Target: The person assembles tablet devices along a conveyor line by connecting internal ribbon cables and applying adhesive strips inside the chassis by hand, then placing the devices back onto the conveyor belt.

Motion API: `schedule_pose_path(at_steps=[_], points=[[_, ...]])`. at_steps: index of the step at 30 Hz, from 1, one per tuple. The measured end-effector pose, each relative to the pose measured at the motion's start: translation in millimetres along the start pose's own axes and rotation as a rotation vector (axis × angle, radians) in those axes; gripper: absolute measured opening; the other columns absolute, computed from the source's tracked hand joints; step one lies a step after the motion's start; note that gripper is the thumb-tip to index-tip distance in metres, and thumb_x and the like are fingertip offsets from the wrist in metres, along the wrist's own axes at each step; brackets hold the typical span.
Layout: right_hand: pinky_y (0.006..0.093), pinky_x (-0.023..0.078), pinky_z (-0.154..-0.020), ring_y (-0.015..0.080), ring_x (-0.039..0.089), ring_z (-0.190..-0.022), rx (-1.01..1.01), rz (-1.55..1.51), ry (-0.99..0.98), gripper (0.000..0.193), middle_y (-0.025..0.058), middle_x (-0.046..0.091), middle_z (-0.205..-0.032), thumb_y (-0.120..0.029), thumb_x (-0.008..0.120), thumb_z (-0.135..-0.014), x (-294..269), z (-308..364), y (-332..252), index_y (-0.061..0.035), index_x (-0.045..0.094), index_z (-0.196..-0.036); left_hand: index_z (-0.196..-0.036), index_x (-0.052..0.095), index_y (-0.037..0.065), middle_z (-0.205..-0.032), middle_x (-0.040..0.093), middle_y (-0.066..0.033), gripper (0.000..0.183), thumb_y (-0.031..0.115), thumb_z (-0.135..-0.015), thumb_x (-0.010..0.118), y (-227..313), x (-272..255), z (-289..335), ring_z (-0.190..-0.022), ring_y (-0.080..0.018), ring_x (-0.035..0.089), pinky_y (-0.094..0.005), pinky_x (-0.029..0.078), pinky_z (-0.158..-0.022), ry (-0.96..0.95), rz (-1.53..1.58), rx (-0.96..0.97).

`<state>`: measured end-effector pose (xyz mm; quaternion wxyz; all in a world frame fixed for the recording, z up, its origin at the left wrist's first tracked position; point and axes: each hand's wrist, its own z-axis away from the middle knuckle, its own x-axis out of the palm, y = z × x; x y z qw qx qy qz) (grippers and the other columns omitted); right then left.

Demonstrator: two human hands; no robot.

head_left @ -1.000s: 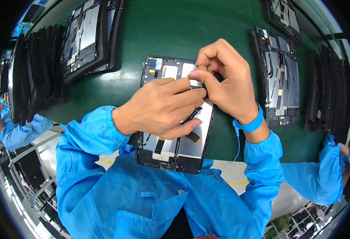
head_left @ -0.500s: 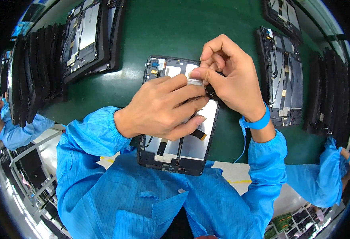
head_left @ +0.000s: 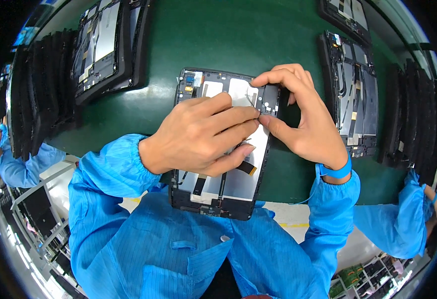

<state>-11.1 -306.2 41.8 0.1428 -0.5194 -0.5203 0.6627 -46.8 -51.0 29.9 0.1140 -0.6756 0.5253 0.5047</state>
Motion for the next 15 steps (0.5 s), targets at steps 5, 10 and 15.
schedule_pose_path(at_steps=[5, 10, 15], points=[[0.0361, 0.047, -0.096, 0.0268, 0.056, -0.124, 0.075, -0.086, -0.055, 0.052, 0.0087, 0.06, -0.127, -0.001, 0.08, -0.08, -3, 0, 4, -0.0118, 0.072, -0.131, -0.114, 0.08, 0.0, -0.124, 0.078, -0.011, 0.038, 0.02, -0.082, 0.083, 0, 1, 0, -0.074, -0.024, 0.063, -0.0364, 0.057, -0.062, 0.012, 0.008, -0.005], [0.0327, 0.046, -0.092, 0.022, 0.056, -0.121, 0.083, -0.119, -0.056, 0.052, 0.0058, 0.061, -0.124, -0.002, 0.08, -0.078, 0, -1, 8, -0.0124, 0.073, -0.129, -0.115, 0.08, 0.0, -0.123, 0.078, -0.0109, 0.038, 0.02, -0.082, 0.083, 0, 2, 1, -0.075, -0.0247, 0.064, -0.0366, 0.058, -0.062, 0.026, 0.017, -0.012], [0.0313, 0.046, -0.092, 0.0187, 0.058, -0.113, 0.112, -0.228, 0.002, 0.048, 0.0042, 0.062, -0.122, -0.001, 0.082, -0.077, 4, 0, 11, -0.0099, 0.072, -0.123, -0.115, 0.08, 0.001, -0.123, 0.077, -0.0104, 0.039, 0.02, -0.081, 0.084, 1, 2, 1, -0.078, -0.0247, 0.065, -0.0366, 0.058, -0.063, 0.023, -0.003, -0.012]])
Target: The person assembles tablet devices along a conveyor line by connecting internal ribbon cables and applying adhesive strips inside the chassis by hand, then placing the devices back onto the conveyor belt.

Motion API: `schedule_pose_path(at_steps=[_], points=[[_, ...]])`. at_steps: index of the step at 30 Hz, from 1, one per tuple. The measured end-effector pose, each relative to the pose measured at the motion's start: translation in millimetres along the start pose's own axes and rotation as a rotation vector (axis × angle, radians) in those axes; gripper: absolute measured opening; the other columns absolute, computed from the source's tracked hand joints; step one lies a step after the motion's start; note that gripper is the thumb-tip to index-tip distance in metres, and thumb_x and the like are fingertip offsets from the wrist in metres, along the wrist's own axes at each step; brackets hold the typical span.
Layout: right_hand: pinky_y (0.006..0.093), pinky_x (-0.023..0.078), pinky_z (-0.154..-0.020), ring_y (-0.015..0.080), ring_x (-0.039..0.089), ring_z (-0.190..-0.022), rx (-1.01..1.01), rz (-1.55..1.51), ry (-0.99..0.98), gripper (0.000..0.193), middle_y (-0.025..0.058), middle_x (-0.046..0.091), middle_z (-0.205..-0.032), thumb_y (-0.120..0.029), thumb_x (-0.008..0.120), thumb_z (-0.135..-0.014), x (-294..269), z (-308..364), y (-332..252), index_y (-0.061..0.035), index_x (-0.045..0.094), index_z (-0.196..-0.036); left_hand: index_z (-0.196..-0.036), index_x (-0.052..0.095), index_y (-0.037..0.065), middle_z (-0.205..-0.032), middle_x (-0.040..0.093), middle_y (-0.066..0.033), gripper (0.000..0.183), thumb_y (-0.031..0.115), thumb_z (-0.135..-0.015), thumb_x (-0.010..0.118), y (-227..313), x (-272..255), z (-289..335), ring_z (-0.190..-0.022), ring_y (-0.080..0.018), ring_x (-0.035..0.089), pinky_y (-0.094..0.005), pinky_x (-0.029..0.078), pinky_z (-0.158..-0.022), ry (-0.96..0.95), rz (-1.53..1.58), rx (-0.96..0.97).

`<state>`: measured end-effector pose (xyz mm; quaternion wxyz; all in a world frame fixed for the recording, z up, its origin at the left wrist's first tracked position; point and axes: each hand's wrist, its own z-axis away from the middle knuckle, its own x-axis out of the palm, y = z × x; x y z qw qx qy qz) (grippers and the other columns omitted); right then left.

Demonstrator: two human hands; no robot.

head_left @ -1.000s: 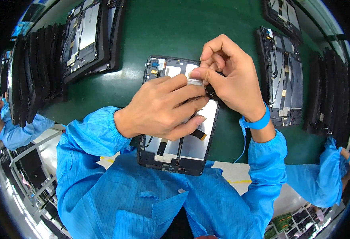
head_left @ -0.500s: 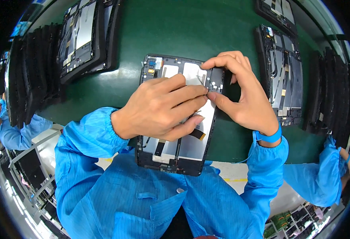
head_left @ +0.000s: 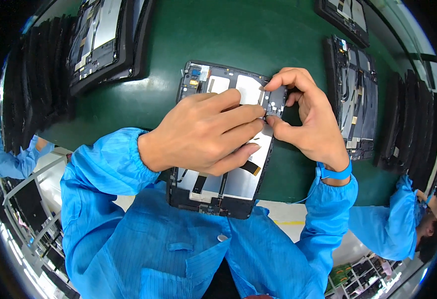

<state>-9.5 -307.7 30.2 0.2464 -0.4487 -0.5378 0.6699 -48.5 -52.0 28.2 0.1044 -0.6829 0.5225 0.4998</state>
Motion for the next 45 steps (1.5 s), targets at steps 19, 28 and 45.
schedule_pose_path(at_steps=[19, 28, 45], points=[[0.0311, 0.049, -0.096, 0.0149, 0.058, -0.116, 0.045, -0.151, -0.031, 0.047, 0.0033, 0.064, -0.129, 0.009, 0.086, -0.083, -5, -2, 1, -0.004, 0.071, -0.126, -0.119, 0.08, 0.009, -0.124, 0.075, -0.0056, 0.037, 0.029, -0.089, 0.083, 0, 1, 3, -0.085, -0.0242, 0.067, -0.0361, 0.06, -0.068, -0.015, -0.039, -0.029], [0.0317, 0.05, -0.097, 0.0165, 0.057, -0.114, 0.059, -0.155, -0.037, 0.048, 0.0034, 0.062, -0.126, 0.009, 0.086, -0.082, -5, -1, -1, -0.0049, 0.072, -0.126, -0.118, 0.081, 0.008, -0.124, 0.075, -0.0073, 0.037, 0.028, -0.087, 0.084, 1, 2, 1, -0.083, -0.0252, 0.067, -0.0361, 0.06, -0.066, -0.03, -0.037, -0.024], [0.0319, 0.048, -0.098, 0.0163, 0.056, -0.115, 0.064, -0.133, -0.013, 0.048, 0.0026, 0.062, -0.124, -0.001, 0.086, -0.082, -1, 0, 4, -0.0065, 0.067, -0.126, -0.11, 0.081, 0.0, -0.121, 0.078, -0.0171, 0.056, 0.048, -0.107, 0.054, -24, -20, 29, -0.082, -0.0341, 0.066, -0.0455, 0.053, -0.073, 0.016, 0.073, 0.075]])
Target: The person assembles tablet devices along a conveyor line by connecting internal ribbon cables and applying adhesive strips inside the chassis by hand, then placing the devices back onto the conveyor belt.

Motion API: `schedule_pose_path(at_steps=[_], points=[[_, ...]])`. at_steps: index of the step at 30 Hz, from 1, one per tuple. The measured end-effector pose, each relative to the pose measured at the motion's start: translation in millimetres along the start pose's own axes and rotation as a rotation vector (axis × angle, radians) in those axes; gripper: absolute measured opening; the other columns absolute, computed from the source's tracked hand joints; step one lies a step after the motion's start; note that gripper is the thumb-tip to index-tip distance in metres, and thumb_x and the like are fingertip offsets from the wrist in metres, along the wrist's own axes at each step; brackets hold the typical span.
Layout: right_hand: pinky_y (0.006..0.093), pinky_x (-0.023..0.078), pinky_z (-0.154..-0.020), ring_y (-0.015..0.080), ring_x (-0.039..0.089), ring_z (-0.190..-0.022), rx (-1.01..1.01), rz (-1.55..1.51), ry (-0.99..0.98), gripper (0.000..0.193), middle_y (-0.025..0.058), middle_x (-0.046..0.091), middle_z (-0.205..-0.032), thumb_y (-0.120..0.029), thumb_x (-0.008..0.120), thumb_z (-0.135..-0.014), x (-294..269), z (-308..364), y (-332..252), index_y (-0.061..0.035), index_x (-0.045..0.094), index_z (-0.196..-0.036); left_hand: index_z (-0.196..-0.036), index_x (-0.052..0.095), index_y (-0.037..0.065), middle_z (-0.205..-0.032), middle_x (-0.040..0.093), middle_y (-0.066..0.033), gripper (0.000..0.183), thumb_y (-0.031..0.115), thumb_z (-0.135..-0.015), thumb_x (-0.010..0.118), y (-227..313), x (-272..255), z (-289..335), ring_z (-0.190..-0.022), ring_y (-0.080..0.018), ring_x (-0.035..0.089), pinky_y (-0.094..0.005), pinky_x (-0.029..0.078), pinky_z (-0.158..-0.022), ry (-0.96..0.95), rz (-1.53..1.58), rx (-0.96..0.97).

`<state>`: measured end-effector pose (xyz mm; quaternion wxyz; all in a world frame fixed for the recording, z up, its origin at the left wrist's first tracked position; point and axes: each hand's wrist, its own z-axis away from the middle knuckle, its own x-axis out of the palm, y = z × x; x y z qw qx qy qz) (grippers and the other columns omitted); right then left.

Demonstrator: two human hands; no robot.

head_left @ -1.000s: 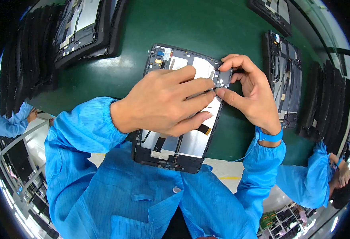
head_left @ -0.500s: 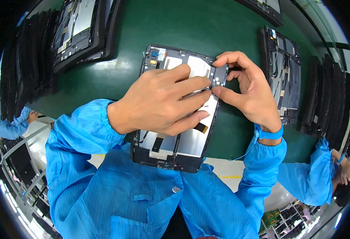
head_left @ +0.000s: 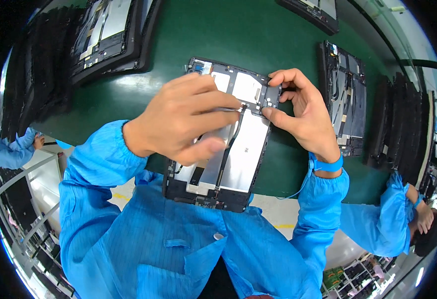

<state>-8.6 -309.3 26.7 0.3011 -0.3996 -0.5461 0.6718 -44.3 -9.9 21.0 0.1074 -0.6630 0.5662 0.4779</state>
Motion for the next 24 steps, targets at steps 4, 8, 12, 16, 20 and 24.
schedule_pose_path(at_steps=[4, 8, 12, 16, 20, 24], points=[[0.0329, 0.047, -0.103, 0.0168, 0.055, -0.121, -0.037, 0.019, -0.003, 0.054, 0.0042, 0.062, -0.131, -0.004, 0.087, -0.084, -1, 3, -2, -0.0064, 0.067, -0.134, -0.105, 0.081, 0.001, -0.101, 0.076, -0.0156, 0.049, 0.04, -0.109, 0.053, 5, -22, 30, -0.078, -0.0292, 0.066, -0.0418, 0.049, -0.064, 0.122, -0.088, -0.01], [0.0378, 0.043, -0.111, 0.0229, 0.054, -0.133, -0.128, 0.065, 0.068, 0.057, 0.0094, 0.061, -0.147, -0.012, 0.083, -0.089, -4, 5, -6, -0.006, 0.067, -0.143, -0.108, 0.082, -0.001, -0.102, 0.078, -0.0165, 0.062, 0.044, -0.116, 0.041, 13, -39, 69, -0.078, -0.0296, 0.066, -0.0414, 0.051, -0.066, 0.024, -0.164, 0.096], [0.046, 0.041, -0.116, 0.0356, 0.054, -0.137, -0.41, 0.442, 0.128, 0.043, 0.0182, 0.065, -0.144, -0.016, 0.082, -0.083, 20, 3, -26, -0.0082, 0.078, -0.124, -0.105, 0.082, -0.001, -0.1, 0.077, -0.0153, 0.052, 0.038, -0.112, 0.048, 16, -43, 86, -0.076, -0.0276, 0.065, -0.0388, 0.051, -0.062, 0.043, -0.183, 0.218], [0.0545, 0.04, -0.119, 0.0415, 0.052, -0.139, -0.528, 0.626, -0.184, 0.04, 0.0162, 0.064, -0.148, -0.011, 0.082, -0.077, 67, -8, -60, -0.0122, 0.084, -0.117, -0.105, 0.082, -0.002, -0.1, 0.077, -0.0156, 0.051, 0.041, -0.111, 0.055, 15, -40, 89, -0.076, -0.0263, 0.066, -0.0373, 0.05, -0.06, -0.008, -0.157, 0.296], [0.0557, 0.043, -0.113, 0.0406, 0.055, -0.138, -0.615, 0.697, -0.305, 0.031, 0.0126, 0.067, -0.141, -0.012, 0.085, -0.08, 92, -17, -52, -0.0141, 0.085, -0.111, -0.098, 0.079, 0.0, -0.099, 0.073, -0.0109, 0.037, 0.036, -0.098, 0.071, 20, -38, 91, -0.075, -0.022, 0.064, -0.0342, 0.048, -0.058, 0.051, -0.086, 0.347], [0.0509, 0.047, -0.109, 0.0355, 0.061, -0.134, -0.628, 0.658, -0.291, 0.022, 0.005, 0.073, -0.128, -0.006, 0.085, -0.074, 95, -15, -46, -0.0118, 0.084, -0.095, -0.105, 0.081, -0.003, -0.1, 0.077, -0.0162, 0.048, 0.041, -0.109, 0.062, 20, -35, 96, -0.072, -0.023, 0.066, -0.0339, 0.047, -0.055, 0.057, -0.081, 0.371]])
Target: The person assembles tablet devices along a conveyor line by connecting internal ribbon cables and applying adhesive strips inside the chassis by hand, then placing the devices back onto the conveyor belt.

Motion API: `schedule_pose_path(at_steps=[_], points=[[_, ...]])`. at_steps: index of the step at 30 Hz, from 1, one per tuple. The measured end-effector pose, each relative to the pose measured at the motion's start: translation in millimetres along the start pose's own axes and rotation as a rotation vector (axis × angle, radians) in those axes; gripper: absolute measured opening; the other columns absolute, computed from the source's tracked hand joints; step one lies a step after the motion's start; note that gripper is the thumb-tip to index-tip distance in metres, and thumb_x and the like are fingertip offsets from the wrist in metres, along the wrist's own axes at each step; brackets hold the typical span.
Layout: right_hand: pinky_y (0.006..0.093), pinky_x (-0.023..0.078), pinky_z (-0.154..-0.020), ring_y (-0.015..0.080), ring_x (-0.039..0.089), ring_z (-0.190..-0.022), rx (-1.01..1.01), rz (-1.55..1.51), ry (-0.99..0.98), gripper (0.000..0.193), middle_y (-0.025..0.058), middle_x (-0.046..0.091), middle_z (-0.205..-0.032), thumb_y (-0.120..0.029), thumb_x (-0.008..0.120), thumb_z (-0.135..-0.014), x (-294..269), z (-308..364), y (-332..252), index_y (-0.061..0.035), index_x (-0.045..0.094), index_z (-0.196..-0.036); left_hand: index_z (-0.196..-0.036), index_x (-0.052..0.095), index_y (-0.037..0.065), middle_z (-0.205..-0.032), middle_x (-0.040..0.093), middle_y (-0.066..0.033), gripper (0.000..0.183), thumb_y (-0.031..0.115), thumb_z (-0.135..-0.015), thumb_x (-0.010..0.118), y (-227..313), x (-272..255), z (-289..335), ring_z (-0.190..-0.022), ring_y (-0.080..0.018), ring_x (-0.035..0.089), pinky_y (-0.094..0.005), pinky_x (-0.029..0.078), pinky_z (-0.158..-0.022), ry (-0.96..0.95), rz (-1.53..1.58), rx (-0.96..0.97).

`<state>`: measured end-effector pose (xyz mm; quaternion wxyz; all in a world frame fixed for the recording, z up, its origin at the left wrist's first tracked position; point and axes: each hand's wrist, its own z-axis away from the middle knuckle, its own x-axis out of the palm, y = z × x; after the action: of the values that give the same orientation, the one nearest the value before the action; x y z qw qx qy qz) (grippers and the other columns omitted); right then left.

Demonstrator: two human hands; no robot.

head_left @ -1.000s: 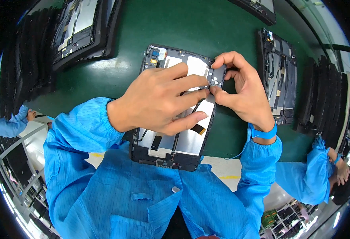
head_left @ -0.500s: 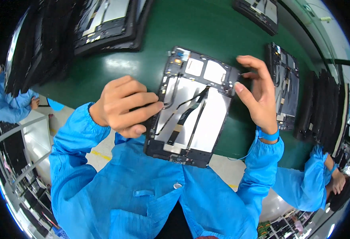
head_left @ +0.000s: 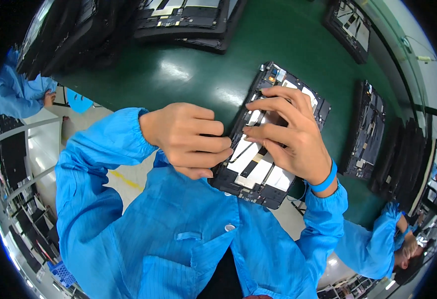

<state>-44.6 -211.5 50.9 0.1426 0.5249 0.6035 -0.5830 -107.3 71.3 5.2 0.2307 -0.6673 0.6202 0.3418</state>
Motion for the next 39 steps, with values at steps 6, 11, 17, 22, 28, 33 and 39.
schedule_pose_path(at_steps=[6, 11, 17, 22, 28, 33, 39], points=[[0.0496, 0.048, -0.107, 0.0361, 0.06, -0.13, 0.004, 0.049, -0.032, 0.021, 0.008, 0.068, -0.123, -0.008, 0.086, -0.075, 1, -6, -13, -0.0072, 0.073, -0.091, -0.105, 0.081, -0.003, -0.102, 0.076, -0.0163, 0.048, 0.042, -0.108, 0.063, -4, 1, 0, -0.071, -0.0226, 0.065, -0.034, 0.048, -0.055, -0.019, 0.042, 0.033], [0.051, 0.048, -0.108, 0.0368, 0.059, -0.125, 0.027, 0.112, -0.101, 0.024, 0.0106, 0.063, -0.12, -0.004, 0.082, -0.074, 6, -6, -19, -0.0056, 0.07, -0.095, -0.102, 0.081, -0.003, -0.097, 0.076, -0.0141, 0.047, 0.04, -0.108, 0.063, -4, 2, 1, -0.071, -0.0217, 0.065, -0.0327, 0.047, -0.055, 0.01, 0.032, 0.061], [0.0514, 0.048, -0.109, 0.0333, 0.061, -0.118, -0.024, 0.128, -0.062, 0.026, 0.0083, 0.062, -0.11, -0.006, 0.078, -0.075, 7, -6, -18, -0.0064, 0.067, -0.098, -0.09, 0.078, 0.001, -0.093, 0.07, -0.0079, 0.034, 0.035, -0.094, 0.075, -5, 8, -4, -0.072, -0.0207, 0.061, -0.0315, 0.045, -0.052, 0.064, 0.059, 0.04], [0.0489, 0.052, -0.106, 0.0263, 0.063, -0.099, -0.143, 0.422, 0.08, 0.016, 0.0054, 0.058, -0.092, -0.013, 0.073, -0.081, 20, -7, -10, -0.0102, 0.065, -0.095, -0.085, 0.074, 0.003, -0.09, 0.068, -0.0065, 0.032, 0.033, -0.092, 0.077, -11, 12, -9, -0.071, -0.0204, 0.061, -0.0316, 0.045, -0.052, 0.073, 0.083, 0.041], [0.0447, 0.054, -0.097, 0.025, 0.061, -0.093, -0.143, 0.507, 0.133, 0.015, 0.0056, 0.055, -0.09, -0.013, 0.074, -0.083, 20, -8, -6, -0.0106, 0.066, -0.096, -0.08, 0.07, 0.005, -0.088, 0.067, -0.0061, 0.031, 0.031, -0.092, 0.079, -25, 14, -16, -0.072, -0.0204, 0.062, -0.0315, 0.045, -0.052, 0.078, 0.049, 0.079], [0.0421, 0.053, -0.091, 0.0248, 0.06, -0.092, -0.09, 0.529, 0.164, 0.017, 0.0053, 0.054, -0.09, -0.013, 0.074, -0.083, 16, -7, -4, -0.0101, 0.067, -0.098, -0.081, 0.071, 0.004, -0.088, 0.069, -0.0067, 0.031, 0.031, -0.097, 0.078, -43, 8, -22, -0.073, -0.0208, 0.064, -0.0308, 0.046, -0.053, 0.026, -0.007, 0.128], [0.0407, 0.051, -0.086, 0.0248, 0.06, -0.093, -0.051, 0.512, 0.183, 0.02, 0.0055, 0.056, -0.091, -0.015, 0.074, -0.083, 16, -6, -2, -0.0094, 0.068, -0.102, -0.092, 0.079, 0.0, -0.089, 0.072, -0.0083, 0.032, 0.032, -0.099, 0.076, -51, 5, -18, -0.078, -0.0224, 0.068, -0.0312, 0.05, -0.056, 0.018, -0.089, 0.109]])
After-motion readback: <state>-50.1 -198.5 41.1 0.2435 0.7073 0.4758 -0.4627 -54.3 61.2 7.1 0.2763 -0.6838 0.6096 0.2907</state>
